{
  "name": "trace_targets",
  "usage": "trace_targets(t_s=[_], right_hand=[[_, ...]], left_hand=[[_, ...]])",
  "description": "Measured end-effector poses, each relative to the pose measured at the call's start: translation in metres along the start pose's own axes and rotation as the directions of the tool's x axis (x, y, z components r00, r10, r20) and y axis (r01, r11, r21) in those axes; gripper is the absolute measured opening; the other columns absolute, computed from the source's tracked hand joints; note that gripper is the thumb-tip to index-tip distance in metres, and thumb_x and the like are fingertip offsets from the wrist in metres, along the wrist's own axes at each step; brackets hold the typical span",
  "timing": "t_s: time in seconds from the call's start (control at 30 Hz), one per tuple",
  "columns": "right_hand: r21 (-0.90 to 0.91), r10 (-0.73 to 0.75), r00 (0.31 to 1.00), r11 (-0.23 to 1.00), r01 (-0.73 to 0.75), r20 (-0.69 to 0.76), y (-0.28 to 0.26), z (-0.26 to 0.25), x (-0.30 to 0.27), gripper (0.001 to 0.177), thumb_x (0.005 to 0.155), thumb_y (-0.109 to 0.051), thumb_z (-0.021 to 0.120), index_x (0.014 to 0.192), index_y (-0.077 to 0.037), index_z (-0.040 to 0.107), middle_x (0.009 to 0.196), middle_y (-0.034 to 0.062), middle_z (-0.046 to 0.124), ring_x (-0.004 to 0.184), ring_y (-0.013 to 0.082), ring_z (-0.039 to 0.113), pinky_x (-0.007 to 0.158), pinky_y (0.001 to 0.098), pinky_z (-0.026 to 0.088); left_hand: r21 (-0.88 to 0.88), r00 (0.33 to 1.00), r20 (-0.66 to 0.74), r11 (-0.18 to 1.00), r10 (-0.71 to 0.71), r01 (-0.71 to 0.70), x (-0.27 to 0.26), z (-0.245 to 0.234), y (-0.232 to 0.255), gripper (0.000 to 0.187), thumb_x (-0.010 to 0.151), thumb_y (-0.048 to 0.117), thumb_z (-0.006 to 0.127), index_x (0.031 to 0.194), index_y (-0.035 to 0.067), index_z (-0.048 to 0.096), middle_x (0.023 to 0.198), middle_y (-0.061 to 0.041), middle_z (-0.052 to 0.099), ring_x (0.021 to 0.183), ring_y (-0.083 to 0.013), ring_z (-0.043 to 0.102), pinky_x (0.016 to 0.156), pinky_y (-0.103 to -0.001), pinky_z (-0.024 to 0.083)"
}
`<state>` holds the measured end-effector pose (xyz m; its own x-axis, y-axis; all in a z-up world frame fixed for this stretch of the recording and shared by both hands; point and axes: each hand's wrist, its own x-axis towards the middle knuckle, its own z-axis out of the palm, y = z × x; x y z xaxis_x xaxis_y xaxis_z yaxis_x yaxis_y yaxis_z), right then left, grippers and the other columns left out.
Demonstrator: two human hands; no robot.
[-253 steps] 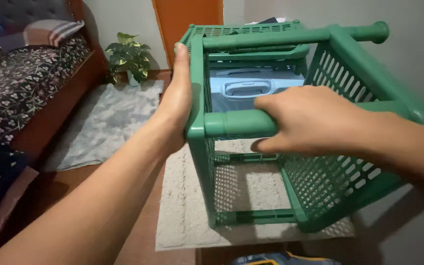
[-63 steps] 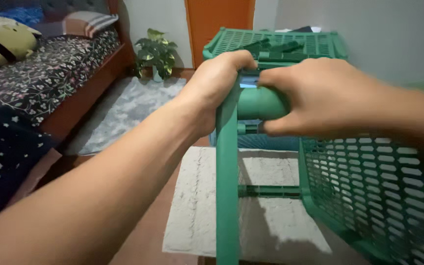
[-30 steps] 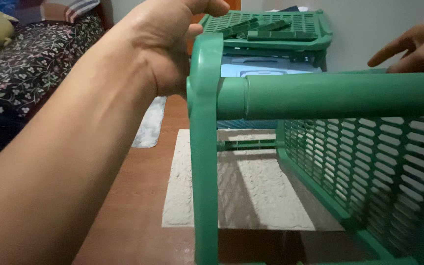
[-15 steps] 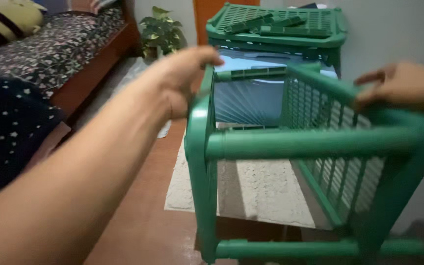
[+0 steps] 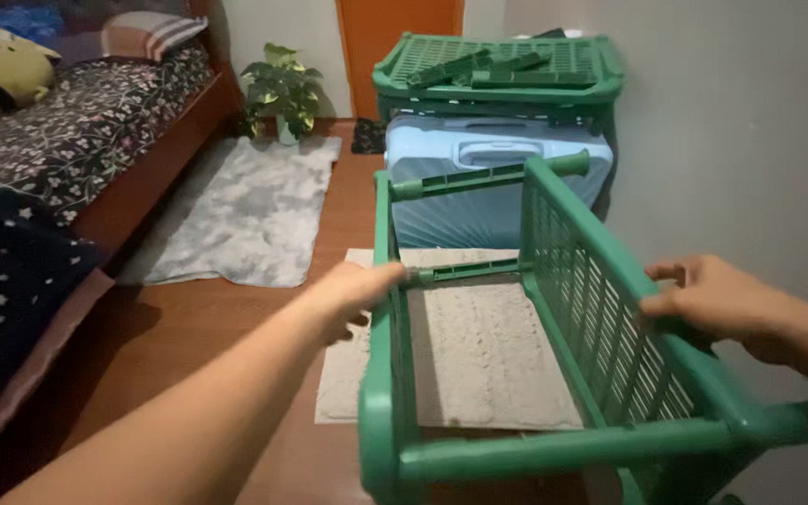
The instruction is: The person assembles a green plastic stool by inserting cylindrical legs into the base, stacking a second perforated platform on top, and attaching horizontal crossbars to form a frame. The person repeatedly adjusts and reattaches the crossbars to ensure stability.
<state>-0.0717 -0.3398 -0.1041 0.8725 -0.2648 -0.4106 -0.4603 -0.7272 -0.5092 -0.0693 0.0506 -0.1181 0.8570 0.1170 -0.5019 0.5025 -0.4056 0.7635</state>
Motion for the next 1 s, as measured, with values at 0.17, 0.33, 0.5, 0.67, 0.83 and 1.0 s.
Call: trace_targets(t_s=[0.17, 0.33, 0.5, 0.67, 0.83, 1.0], right_hand=[[0.152, 0.012, 1.0, 0.988, -0.01, -0.016, 0.02, 0.018, -0.021, 0.045, 0.078, -0.008, 0.071, 0.122, -0.005, 0.064, 0.093, 0.0219, 0.073, 0.076, 0.0312, 0.072, 0.073, 0.0447, 0.058], [0.322, 0.057, 0.981, 0.947, 0.007, -0.188, 0.022, 0.041, -0.031, 0.026, 0.08, -0.001, 0.067, 0.106, -0.001, 0.067, 0.088, 0.0193, 0.07, 0.069, 0.0266, 0.067, 0.064, 0.0444, 0.058], [0.367, 0.042, 0.964, 0.928, 0.059, -0.262, 0.023, 0.056, -0.05, 0.02, 0.084, -0.002, 0.064, 0.104, 0.0, 0.068, 0.082, 0.0195, 0.071, 0.062, 0.0275, 0.068, 0.057, 0.0416, 0.056], [0.395, -0.073, 0.932, 0.892, 0.22, -0.355, 0.018, 0.07, -0.059, 0.025, 0.087, -0.01, 0.066, 0.108, 0.003, 0.066, 0.084, 0.0161, 0.07, 0.065, 0.0262, 0.069, 0.058, 0.0413, 0.058], [0.246, -0.187, 0.91, 0.925, 0.29, -0.37, -0.031, 0.028, -0.033, 0.042, 0.088, -0.021, 0.069, 0.127, -0.005, 0.066, 0.094, 0.0137, 0.065, 0.075, 0.0209, 0.055, 0.064, 0.039, 0.047], [0.186, -0.222, 0.887, 0.93, 0.318, -0.405, -0.094, -0.015, -0.016, 0.061, 0.091, -0.03, 0.074, 0.146, -0.009, 0.054, 0.098, 0.0163, 0.06, 0.08, 0.0209, 0.052, 0.067, 0.0393, 0.046]], left_hand=[[-0.121, 0.998, -0.029, 0.991, 0.057, -0.06, 0.027, 0.044, -0.037, 0.047, 0.082, 0.026, 0.063, 0.117, -0.005, 0.07, 0.11, -0.026, 0.072, 0.101, -0.0426, 0.072, 0.086, -0.058, 0.059], [-0.008, 0.944, -0.32, 0.996, 0.078, -0.085, 0.013, 0.062, -0.053, 0.043, 0.084, 0.021, 0.059, 0.121, -0.001, 0.063, 0.115, -0.028, 0.07, 0.111, -0.0426, 0.069, 0.097, -0.05, 0.053], [0.069, 0.913, -0.375, 0.987, 0.16, -0.145, -0.012, 0.049, -0.05, 0.044, 0.087, 0.027, 0.057, 0.126, 0.007, 0.059, 0.117, -0.024, 0.069, 0.112, -0.0447, 0.064, 0.099, -0.052, 0.048], [0.095, 0.814, -0.46, 0.931, 0.355, -0.352, -0.027, 0.033, -0.058, 0.041, 0.086, 0.027, 0.056, 0.124, 0.011, 0.058, 0.108, -0.021, 0.073, 0.103, -0.0446, 0.067, 0.093, -0.054, 0.048], [0.114, 0.69, -0.523, 0.844, 0.5, -0.525, -0.029, 0.016, -0.056, 0.039, 0.085, 0.023, 0.056, 0.122, 0.012, 0.058, 0.102, -0.017, 0.074, 0.096, -0.0413, 0.069, 0.089, -0.053, 0.05], [0.116, 0.711, -0.473, 0.837, 0.52, -0.535, -0.027, -0.003, -0.049, 0.041, 0.084, 0.026, 0.057, 0.123, 0.014, 0.059, 0.097, -0.018, 0.074, 0.092, -0.0397, 0.07, 0.087, -0.051, 0.051]])
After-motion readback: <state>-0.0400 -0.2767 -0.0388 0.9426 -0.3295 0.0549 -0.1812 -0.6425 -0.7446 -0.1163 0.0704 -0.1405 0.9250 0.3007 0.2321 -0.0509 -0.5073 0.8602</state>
